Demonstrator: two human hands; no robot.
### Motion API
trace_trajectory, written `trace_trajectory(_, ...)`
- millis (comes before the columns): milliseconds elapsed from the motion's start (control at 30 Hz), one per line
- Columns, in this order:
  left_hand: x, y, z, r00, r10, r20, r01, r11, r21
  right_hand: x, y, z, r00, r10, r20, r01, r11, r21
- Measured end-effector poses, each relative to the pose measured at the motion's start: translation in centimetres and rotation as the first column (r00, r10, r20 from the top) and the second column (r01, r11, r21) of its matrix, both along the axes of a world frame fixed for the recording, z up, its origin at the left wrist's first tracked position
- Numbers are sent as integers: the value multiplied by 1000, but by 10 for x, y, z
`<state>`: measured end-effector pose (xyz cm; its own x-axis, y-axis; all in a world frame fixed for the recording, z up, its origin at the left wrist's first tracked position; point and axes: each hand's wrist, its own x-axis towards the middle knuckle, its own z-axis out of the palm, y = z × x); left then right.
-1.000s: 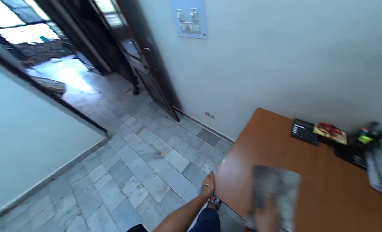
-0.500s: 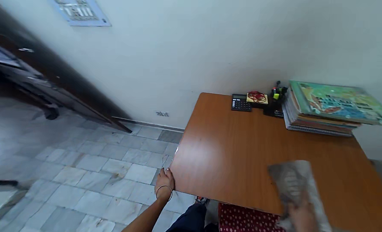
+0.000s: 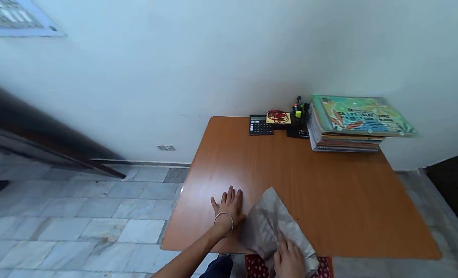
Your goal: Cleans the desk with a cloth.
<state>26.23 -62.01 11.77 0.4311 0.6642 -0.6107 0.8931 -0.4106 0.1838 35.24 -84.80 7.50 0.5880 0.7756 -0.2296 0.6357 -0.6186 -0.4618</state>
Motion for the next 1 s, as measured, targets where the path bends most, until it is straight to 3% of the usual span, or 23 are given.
trace_trajectory(133,45,20,3,981,-98,-167,104,994,23,55,-50,-7,961,-266,71,266,964,3)
trace_trajectory(300,75,29,-1,939,-192,-286,196,981,-15,214,-109,-16,783,-613,104,622,775,-113)
trace_trajectory(433,79,34,-3,931,-192,-309,187,981,-46,320,-90,-16,699,-705,119,710,664,-233)
trace_trajectory(533,81,38,-6,930,-176,-323,174,984,-35,350,-36,-16,695,-709,121,715,665,-215)
trace_trajectory(633,79,40,-8,930,-170,-325,166,985,-41,315,43,4,804,-592,49,584,773,-248)
trace_trajectory(733,81,40,-6,927,-167,-335,154,986,-63,217,114,21,940,-342,-21,319,897,-305)
trace_trajectory(833,80,40,-2,927,-155,-342,135,987,-81,113,145,26,989,-3,-148,-47,941,-334)
trace_trajectory(900,81,39,-2,932,-125,-341,101,991,-87,82,143,26,967,132,-219,-202,920,-337)
trace_trajectory(1000,78,39,-7,946,-122,-301,96,990,-100,107,115,17,991,31,-131,-70,948,-310)
